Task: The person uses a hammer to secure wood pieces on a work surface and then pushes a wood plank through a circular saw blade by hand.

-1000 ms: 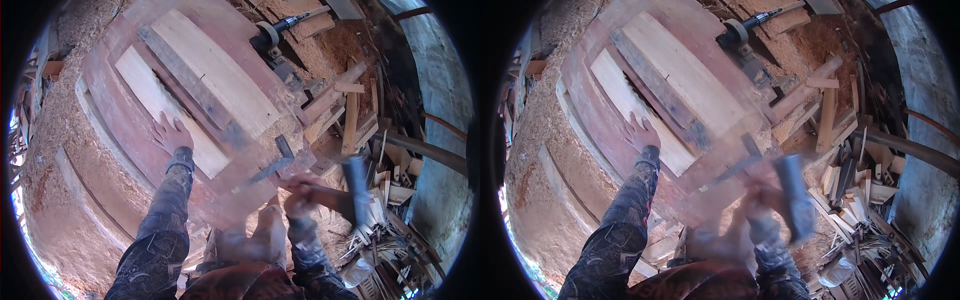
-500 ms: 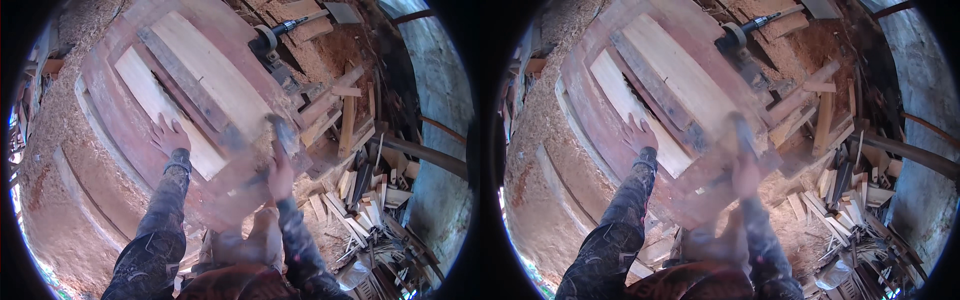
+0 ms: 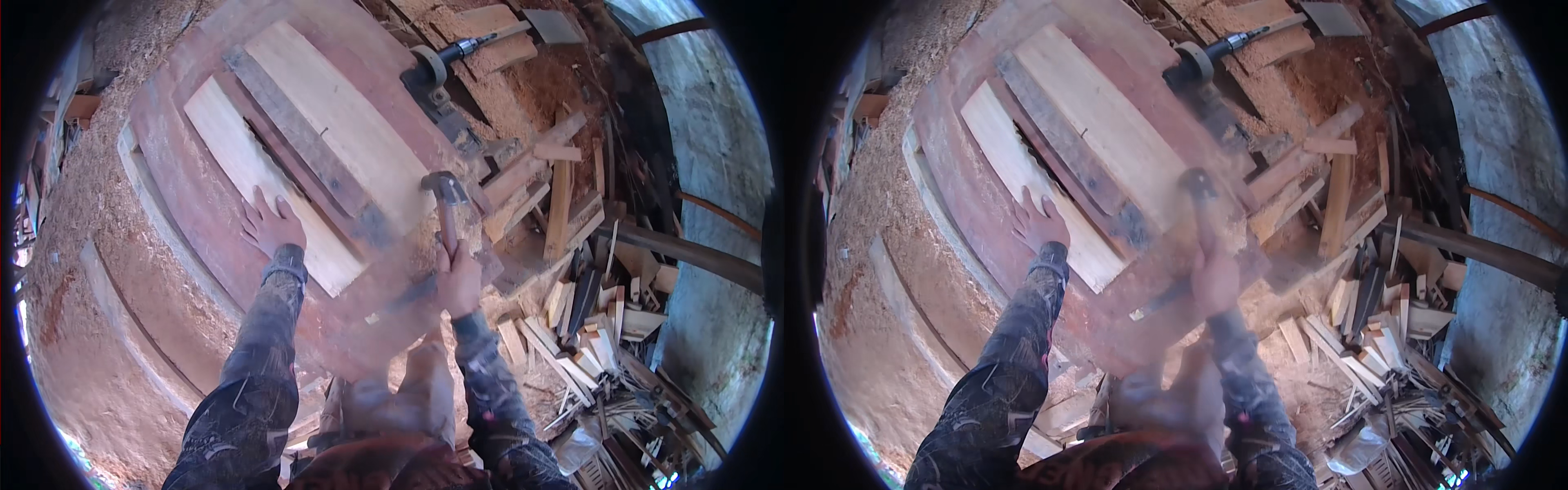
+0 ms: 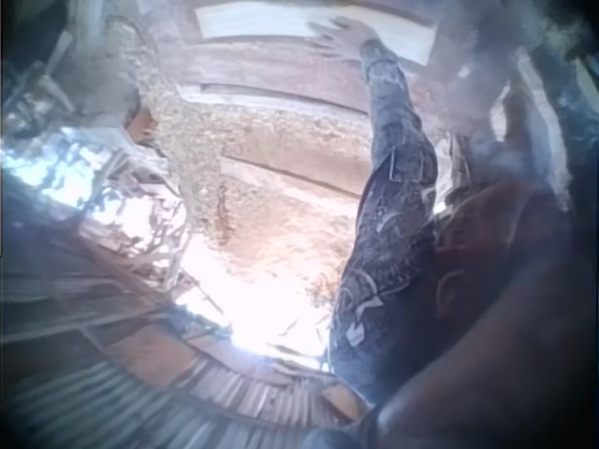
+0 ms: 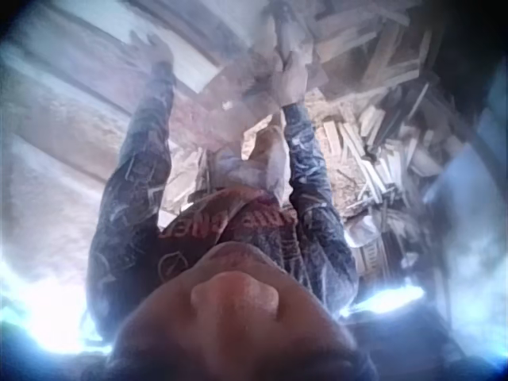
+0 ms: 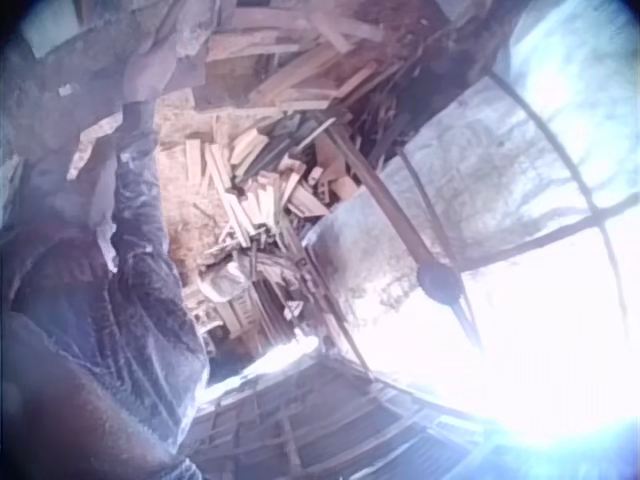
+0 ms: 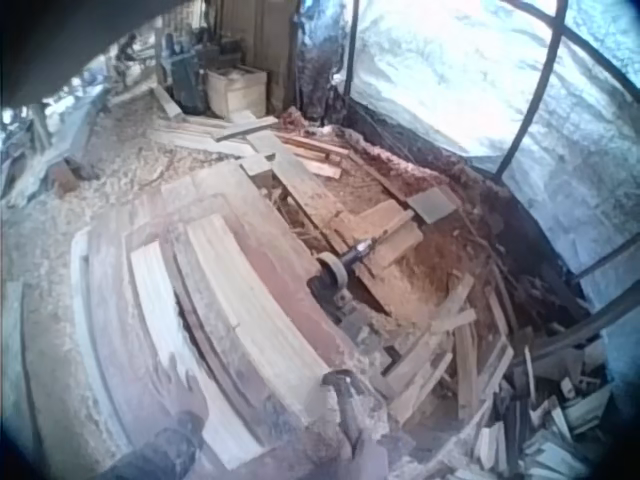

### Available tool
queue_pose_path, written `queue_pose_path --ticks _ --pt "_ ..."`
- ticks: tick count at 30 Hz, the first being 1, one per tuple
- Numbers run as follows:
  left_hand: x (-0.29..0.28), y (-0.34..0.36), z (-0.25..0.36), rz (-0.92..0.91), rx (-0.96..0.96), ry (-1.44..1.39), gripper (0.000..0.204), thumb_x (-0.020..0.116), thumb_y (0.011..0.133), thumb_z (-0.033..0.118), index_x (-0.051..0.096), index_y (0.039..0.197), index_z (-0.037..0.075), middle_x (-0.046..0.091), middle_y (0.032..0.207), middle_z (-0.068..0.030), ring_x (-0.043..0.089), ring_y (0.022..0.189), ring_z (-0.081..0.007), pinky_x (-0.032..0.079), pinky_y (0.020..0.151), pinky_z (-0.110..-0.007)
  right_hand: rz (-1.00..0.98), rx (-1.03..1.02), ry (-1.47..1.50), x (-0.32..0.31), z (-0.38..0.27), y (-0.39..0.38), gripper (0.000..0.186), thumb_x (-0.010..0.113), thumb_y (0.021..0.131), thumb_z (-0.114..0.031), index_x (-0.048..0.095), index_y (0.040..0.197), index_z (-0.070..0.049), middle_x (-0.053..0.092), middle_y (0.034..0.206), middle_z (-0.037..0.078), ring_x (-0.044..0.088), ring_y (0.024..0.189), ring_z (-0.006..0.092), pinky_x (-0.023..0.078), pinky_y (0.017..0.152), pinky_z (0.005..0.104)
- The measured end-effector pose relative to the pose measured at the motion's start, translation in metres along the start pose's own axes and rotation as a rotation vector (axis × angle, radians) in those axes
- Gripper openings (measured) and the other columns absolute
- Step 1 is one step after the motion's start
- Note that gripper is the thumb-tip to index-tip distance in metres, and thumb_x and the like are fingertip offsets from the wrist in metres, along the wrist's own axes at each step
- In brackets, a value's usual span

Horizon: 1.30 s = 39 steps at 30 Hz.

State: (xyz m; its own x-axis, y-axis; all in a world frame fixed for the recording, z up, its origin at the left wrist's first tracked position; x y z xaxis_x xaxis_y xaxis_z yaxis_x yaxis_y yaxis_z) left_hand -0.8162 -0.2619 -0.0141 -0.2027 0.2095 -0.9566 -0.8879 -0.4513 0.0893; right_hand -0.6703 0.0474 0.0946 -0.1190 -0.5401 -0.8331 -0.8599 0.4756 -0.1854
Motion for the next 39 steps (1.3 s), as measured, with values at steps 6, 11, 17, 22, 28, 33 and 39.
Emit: queue_pose_path --ticks 6,11,17,22,28,33,39 --pt "-0.002 -0.001 -0.012 0.004 0.003 0.065 0.056 0.044 0.103 0.048 0.041 0.154 0.023 0.039 0.157 -0.0190 0.032 0.147 -0.0420 0.024 0.117 -0.066 0.243 -0.224 0.436 -0.035 -0.032 -0.029 0.017 0.060 0.099 -0.013 0.051 0.105 -0.001 0.060 0.069 0.018 0.063 0.057 0.0223 0.048 0.053 0.0367" --pt "-0.003 0.000 -0.018 0.087 0.054 0.086 0.056 0.045 0.103 0.048 0.042 0.153 0.024 0.040 0.157 -0.0164 0.032 0.148 -0.0386 0.025 0.117 -0.065 0.018 -0.026 0.029 -0.002 -0.002 -0.002 0.020 0.060 0.099 -0.018 0.052 0.097 0.000 0.061 0.071 0.026 0.063 0.065 0.0427 0.049 0.060 0.0477" --pt "-0.002 0.000 -0.008 0.026 -0.002 0.071 0.057 0.045 0.102 0.047 0.043 0.153 0.022 0.037 0.158 -0.0177 0.030 0.148 -0.0438 0.024 0.116 -0.067 -0.306 -0.577 -0.090 -0.027 0.012 -0.074 0.042 0.075 0.083 -0.028 0.063 0.114 -0.002 0.063 0.078 0.014 0.065 0.065 0.0341 0.052 0.060 0.0440" --pt "-0.003 0.001 -0.016 0.047 0.004 0.000 0.057 0.051 0.100 0.045 0.044 0.153 0.023 0.037 0.159 -0.0173 0.027 0.149 -0.0430 0.017 0.120 -0.065 -0.582 -0.958 -0.204 0.039 0.014 -0.101 0.037 0.075 0.085 -0.029 0.065 0.113 -0.008 0.063 0.093 0.010 0.063 0.084 0.0302 0.051 0.075 0.0425" --pt "-0.005 -0.003 -0.012 0.012 -0.016 -0.072 0.057 0.051 0.100 0.046 0.045 0.153 0.025 0.037 0.160 -0.0155 0.026 0.150 -0.0428 0.015 0.121 -0.064 -0.488 -0.934 -0.119 0.004 -0.001 0.007 0.032 0.070 0.083 -0.019 0.065 0.113 -0.007 0.060 0.103 0.016 0.058 0.096 0.0385 0.047 0.082 0.0518" --pt "-0.003 -0.003 -0.029 0.025 -0.021 -0.062 0.056 0.052 0.100 0.045 0.045 0.153 0.025 0.037 0.160 -0.0146 0.025 0.150 -0.0410 0.013 0.121 -0.063 -0.160 -0.722 -0.429 0.003 0.015 0.264 0.051 0.074 0.078 -0.013 0.052 0.122 0.000 0.053 0.126 0.022 0.051 0.119 0.0422 0.040 0.101 0.0530" --pt "-0.001 0.000 -0.013 0.036 -0.066 -0.112 0.055 0.056 0.100 0.040 0.047 0.151 0.024 0.038 0.159 -0.0149 0.027 0.151 -0.0395 0.013 0.122 -0.061 -0.002 -1.094 -0.859 0.069 -0.038 0.467 0.065 0.073 0.079 -0.019 0.050 0.137 -0.001 0.050 0.141 0.019 0.046 0.134 0.0377 0.031 0.117 0.0486"
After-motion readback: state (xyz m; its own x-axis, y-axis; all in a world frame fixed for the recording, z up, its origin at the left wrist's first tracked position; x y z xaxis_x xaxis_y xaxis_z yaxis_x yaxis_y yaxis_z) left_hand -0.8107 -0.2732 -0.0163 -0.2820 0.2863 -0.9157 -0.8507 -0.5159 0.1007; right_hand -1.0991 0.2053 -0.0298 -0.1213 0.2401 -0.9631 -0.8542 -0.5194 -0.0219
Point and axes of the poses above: each hand's wrist, its own y-axis towards the middle knuckle, its own x-axis out of the palm, z = x × y, the point moved 3 cm from there along y, towards the middle knuckle
